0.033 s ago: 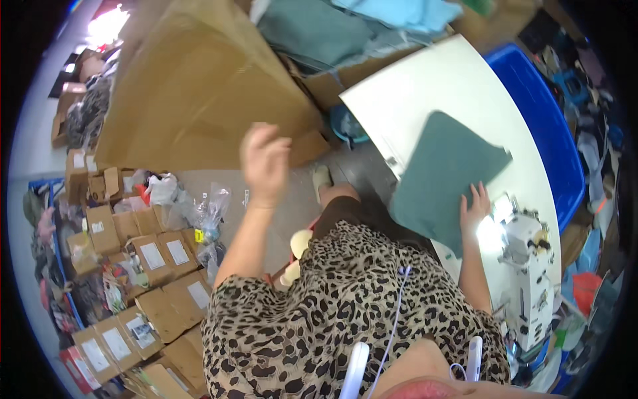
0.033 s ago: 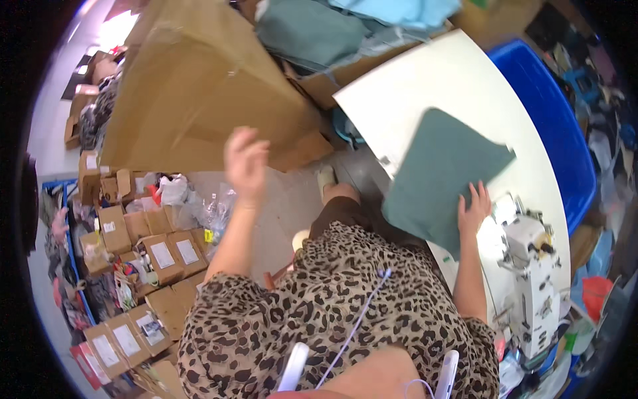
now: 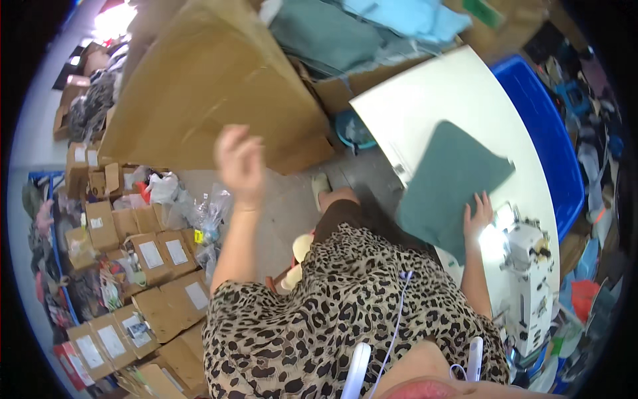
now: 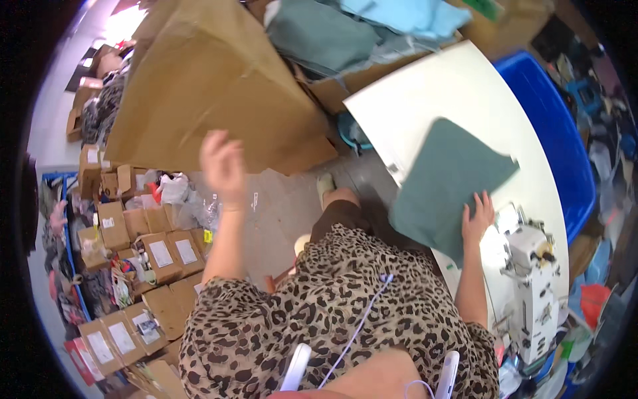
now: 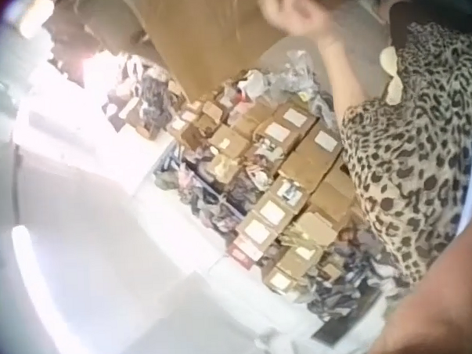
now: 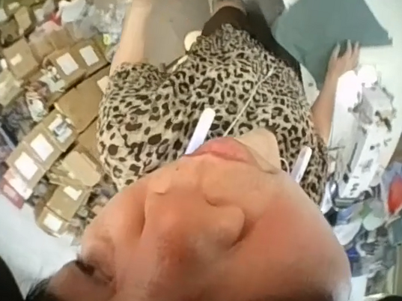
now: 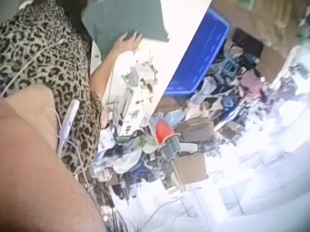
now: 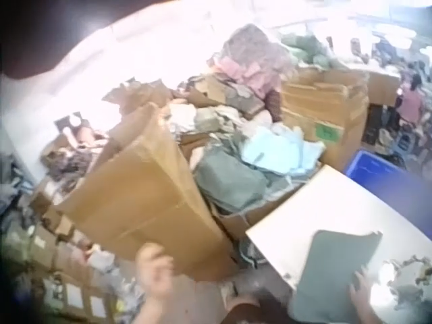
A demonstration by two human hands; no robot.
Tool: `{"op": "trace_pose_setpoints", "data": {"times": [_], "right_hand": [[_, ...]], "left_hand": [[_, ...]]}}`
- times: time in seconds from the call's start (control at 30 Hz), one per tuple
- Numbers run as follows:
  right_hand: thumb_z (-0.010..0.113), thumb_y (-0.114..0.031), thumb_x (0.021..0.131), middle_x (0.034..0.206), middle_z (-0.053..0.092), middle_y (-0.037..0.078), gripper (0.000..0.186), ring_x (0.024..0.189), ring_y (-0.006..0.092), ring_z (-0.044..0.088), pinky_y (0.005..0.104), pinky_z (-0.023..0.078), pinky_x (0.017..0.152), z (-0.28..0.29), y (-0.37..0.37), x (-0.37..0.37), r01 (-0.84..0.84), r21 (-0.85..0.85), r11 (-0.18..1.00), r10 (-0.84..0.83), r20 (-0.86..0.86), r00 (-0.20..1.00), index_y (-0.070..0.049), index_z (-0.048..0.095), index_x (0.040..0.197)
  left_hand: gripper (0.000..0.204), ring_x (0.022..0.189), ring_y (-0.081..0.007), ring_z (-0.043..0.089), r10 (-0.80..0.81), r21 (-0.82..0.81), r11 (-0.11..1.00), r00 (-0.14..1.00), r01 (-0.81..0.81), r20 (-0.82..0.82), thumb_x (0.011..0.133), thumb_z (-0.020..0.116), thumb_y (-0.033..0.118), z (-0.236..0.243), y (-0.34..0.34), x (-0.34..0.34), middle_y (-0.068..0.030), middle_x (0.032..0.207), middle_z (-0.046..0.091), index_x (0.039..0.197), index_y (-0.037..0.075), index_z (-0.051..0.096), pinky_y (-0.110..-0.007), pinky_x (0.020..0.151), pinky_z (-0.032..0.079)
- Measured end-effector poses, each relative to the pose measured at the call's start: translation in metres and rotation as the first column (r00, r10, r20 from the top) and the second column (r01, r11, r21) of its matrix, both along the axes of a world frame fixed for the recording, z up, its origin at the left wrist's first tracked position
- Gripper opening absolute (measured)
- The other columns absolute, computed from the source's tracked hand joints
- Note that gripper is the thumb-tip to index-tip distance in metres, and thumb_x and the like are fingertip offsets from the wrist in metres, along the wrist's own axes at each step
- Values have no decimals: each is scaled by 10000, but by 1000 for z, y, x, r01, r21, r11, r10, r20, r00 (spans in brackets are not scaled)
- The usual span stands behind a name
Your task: Sewing fabric components using an industrial sewing machine and sorting finished bags.
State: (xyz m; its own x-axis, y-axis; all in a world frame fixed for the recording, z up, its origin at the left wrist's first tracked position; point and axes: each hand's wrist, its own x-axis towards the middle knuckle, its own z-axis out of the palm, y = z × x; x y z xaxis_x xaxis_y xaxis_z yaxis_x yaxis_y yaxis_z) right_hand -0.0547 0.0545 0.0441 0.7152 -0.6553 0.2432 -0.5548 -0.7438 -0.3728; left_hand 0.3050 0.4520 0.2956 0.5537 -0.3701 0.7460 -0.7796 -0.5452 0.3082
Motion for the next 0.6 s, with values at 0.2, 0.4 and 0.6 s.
{"op": "trace_pose_setpoints", "data": {"times": [0.2, 0.4, 0.6], "right_hand": [[669, -78, 759, 1428, 444, 179, 451, 1304, 409, 406, 484, 312, 1091, -5, -19, -19, -86, 43, 995, 91, -110, 990, -62, 590, 1202], [581, -141, 939, 1316, 559, 173, 222, 1235, 312, 520, 386, 393, 1035, 138, -34, 126, 61, -17, 998, -61, 34, 998, -25, 651, 1115], [559, -58, 950, 1140, 653, 107, 185, 1082, 192, 599, 287, 448, 953, 386, -14, 382, -366, -273, 890, 432, 246, 868, 12, 643, 1099]], "left_hand": [[323, 1252, -233, 466, 331, -307, 911, 932, -275, 148, 967, 482, 79, 104, 181, 102, -132, 1383, 467, 1278, -12, 480, -393, 1068, 341], [978, 1362, -320, 372, -34, -148, 989, 918, -27, -394, 785, 541, 750, 139, 243, 162, -201, 1438, 421, 1382, -19, 446, -453, 1121, 266], [980, 1391, -421, 292, -397, -67, 910, 811, 410, -429, 757, 358, 865, 179, 234, 246, -225, 1442, 422, 1251, 53, 601, -605, 1105, 176]]}}
